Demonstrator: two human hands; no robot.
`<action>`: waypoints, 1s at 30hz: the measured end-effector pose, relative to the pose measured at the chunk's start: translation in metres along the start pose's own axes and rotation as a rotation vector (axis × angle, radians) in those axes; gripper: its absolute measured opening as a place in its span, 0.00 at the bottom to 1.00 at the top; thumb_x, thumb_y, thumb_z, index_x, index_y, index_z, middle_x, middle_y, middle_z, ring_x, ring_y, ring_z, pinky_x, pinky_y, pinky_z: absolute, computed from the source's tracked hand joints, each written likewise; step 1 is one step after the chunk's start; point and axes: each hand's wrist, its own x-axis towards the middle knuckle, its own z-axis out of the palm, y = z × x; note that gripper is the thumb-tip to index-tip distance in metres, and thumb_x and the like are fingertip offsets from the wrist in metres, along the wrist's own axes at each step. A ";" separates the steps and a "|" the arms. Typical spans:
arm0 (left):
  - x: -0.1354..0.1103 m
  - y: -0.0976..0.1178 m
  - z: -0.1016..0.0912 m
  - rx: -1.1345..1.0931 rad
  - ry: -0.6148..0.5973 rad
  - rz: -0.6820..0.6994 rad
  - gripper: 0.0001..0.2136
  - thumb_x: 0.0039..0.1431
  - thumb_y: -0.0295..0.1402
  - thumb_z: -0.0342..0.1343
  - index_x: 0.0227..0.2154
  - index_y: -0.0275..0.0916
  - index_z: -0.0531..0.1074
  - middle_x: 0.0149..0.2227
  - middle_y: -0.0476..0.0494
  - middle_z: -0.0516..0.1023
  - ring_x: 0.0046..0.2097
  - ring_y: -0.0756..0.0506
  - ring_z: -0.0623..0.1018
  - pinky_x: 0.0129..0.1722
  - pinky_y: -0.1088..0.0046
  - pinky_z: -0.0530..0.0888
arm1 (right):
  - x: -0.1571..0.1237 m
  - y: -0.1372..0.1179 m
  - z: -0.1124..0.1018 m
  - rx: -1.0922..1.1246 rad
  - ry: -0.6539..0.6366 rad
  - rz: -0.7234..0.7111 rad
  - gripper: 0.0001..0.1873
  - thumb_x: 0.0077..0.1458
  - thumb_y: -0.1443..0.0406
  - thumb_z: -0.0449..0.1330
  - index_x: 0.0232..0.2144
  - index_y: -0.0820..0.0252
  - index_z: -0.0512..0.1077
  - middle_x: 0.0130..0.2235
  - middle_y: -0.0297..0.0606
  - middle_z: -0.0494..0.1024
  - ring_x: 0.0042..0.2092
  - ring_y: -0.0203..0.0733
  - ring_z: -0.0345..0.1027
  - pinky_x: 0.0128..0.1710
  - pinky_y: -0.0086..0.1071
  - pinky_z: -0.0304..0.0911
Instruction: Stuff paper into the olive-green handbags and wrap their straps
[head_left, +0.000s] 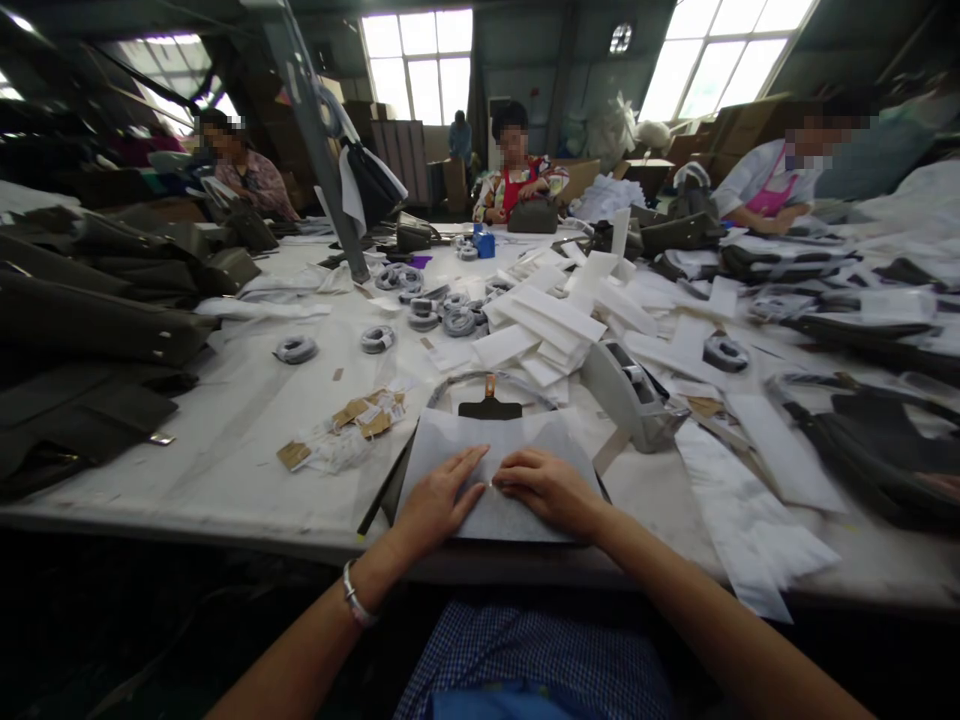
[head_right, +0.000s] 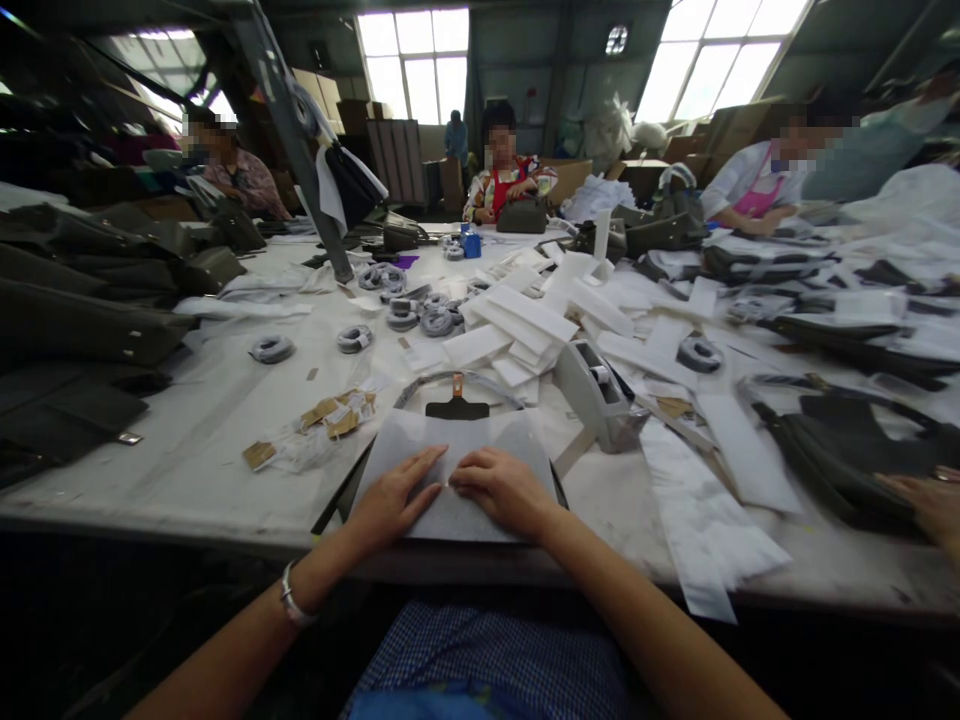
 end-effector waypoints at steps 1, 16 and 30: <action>0.000 0.000 0.001 0.002 -0.002 -0.002 0.24 0.67 0.37 0.49 0.64 0.45 0.58 0.63 0.43 0.67 0.62 0.43 0.69 0.61 0.62 0.69 | 0.000 0.000 0.000 -0.022 -0.013 -0.010 0.14 0.67 0.62 0.53 0.47 0.53 0.76 0.45 0.40 0.77 0.47 0.43 0.69 0.50 0.39 0.65; -0.001 -0.001 0.004 -0.006 0.006 0.000 0.26 0.66 0.34 0.51 0.66 0.45 0.55 0.63 0.41 0.68 0.61 0.44 0.71 0.60 0.63 0.70 | -0.007 0.004 0.011 -0.010 -0.010 -0.119 0.18 0.69 0.64 0.48 0.48 0.55 0.76 0.41 0.41 0.79 0.43 0.42 0.70 0.46 0.36 0.69; -0.003 0.005 0.007 0.165 0.006 0.083 0.17 0.68 0.40 0.48 0.53 0.43 0.74 0.61 0.41 0.69 0.60 0.43 0.71 0.60 0.65 0.69 | -0.008 0.003 0.011 -0.301 -0.105 -0.091 0.17 0.69 0.64 0.48 0.49 0.56 0.76 0.41 0.40 0.79 0.43 0.43 0.71 0.46 0.35 0.66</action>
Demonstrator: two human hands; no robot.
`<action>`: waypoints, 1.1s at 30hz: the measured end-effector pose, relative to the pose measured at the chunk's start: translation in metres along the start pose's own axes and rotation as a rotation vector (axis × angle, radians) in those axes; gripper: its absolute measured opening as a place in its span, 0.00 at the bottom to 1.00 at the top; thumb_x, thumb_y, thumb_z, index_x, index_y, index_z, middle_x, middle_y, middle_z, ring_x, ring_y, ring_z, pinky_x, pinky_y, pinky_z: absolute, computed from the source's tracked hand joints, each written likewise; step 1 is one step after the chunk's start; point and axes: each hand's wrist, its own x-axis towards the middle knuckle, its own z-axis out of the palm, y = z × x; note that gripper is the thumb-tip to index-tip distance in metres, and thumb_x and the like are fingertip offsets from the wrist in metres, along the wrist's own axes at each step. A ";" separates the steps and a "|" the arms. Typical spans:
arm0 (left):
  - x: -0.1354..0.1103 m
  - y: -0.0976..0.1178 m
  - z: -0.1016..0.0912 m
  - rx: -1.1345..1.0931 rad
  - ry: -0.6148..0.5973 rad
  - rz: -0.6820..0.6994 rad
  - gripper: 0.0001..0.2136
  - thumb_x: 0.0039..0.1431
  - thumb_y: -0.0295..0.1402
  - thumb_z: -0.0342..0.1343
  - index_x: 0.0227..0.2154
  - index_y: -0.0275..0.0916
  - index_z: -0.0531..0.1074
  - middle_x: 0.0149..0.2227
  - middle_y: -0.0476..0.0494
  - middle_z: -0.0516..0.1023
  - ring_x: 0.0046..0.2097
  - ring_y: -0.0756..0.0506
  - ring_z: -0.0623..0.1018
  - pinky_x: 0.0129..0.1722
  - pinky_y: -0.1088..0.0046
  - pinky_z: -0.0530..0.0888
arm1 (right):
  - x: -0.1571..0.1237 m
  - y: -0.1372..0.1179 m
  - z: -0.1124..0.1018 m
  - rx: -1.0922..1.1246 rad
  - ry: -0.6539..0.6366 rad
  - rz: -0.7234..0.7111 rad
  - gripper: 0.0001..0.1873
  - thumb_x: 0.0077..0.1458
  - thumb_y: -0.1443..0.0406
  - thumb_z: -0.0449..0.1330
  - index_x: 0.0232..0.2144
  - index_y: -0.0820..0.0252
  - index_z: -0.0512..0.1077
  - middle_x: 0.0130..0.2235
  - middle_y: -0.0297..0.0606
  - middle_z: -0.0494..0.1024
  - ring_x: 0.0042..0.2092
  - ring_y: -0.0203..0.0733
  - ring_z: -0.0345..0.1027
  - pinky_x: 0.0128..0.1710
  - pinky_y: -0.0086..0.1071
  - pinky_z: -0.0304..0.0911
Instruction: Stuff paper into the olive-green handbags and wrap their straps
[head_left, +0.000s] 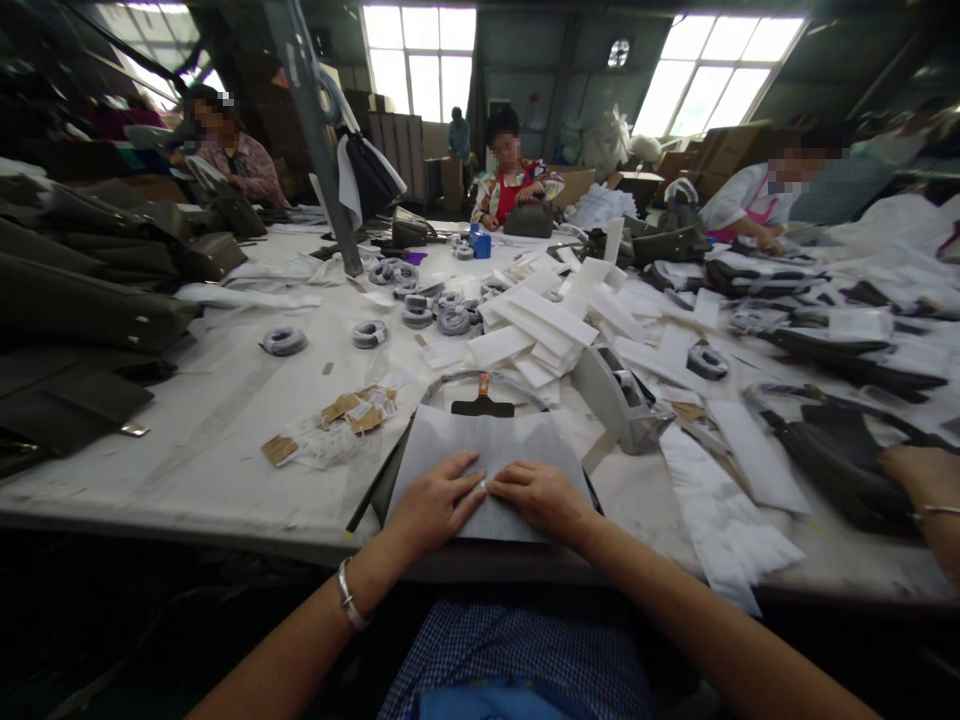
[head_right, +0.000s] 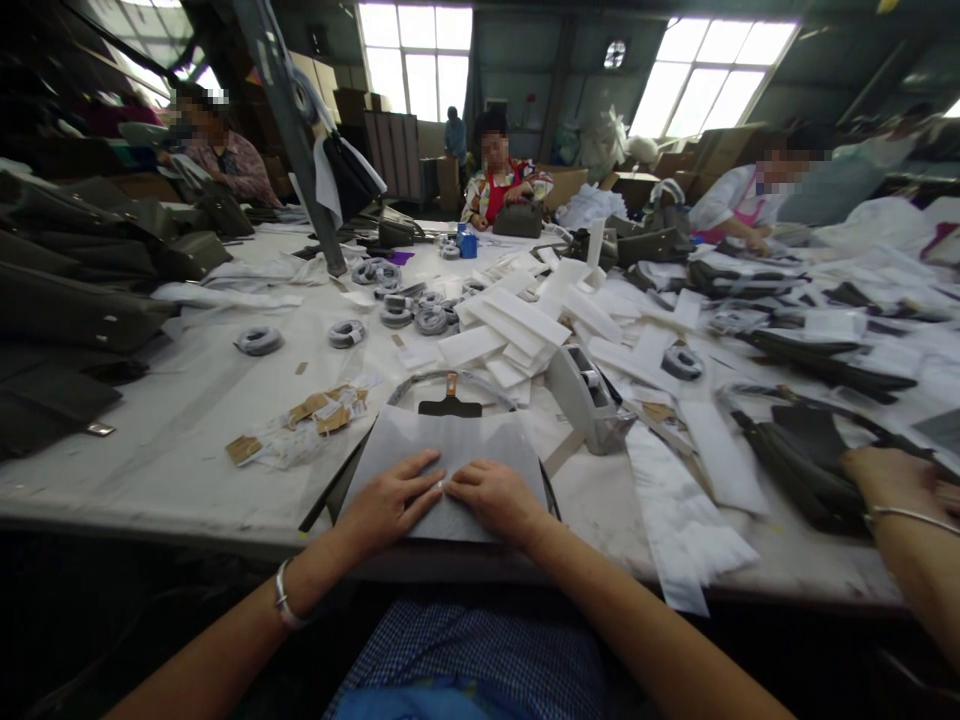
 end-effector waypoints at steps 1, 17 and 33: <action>0.001 0.001 0.000 0.033 -0.005 0.008 0.17 0.68 0.40 0.47 0.53 0.42 0.74 0.61 0.40 0.70 0.60 0.42 0.71 0.61 0.64 0.69 | 0.000 0.000 0.001 -0.013 0.000 0.001 0.16 0.68 0.64 0.49 0.49 0.56 0.76 0.41 0.40 0.79 0.43 0.43 0.71 0.46 0.35 0.66; 0.007 -0.009 -0.001 0.078 -0.156 -0.031 0.16 0.68 0.40 0.47 0.53 0.50 0.74 0.62 0.47 0.69 0.59 0.43 0.73 0.63 0.59 0.66 | 0.002 0.007 0.013 -0.027 0.006 -0.017 0.16 0.62 0.70 0.54 0.50 0.57 0.75 0.49 0.39 0.79 0.48 0.43 0.72 0.50 0.35 0.66; 0.006 -0.001 -0.002 0.108 -0.099 -0.015 0.16 0.67 0.34 0.49 0.54 0.48 0.73 0.61 0.45 0.69 0.58 0.42 0.73 0.63 0.57 0.67 | 0.003 0.005 0.009 0.019 -0.017 0.025 0.15 0.63 0.69 0.52 0.48 0.59 0.75 0.46 0.41 0.79 0.46 0.43 0.71 0.48 0.34 0.67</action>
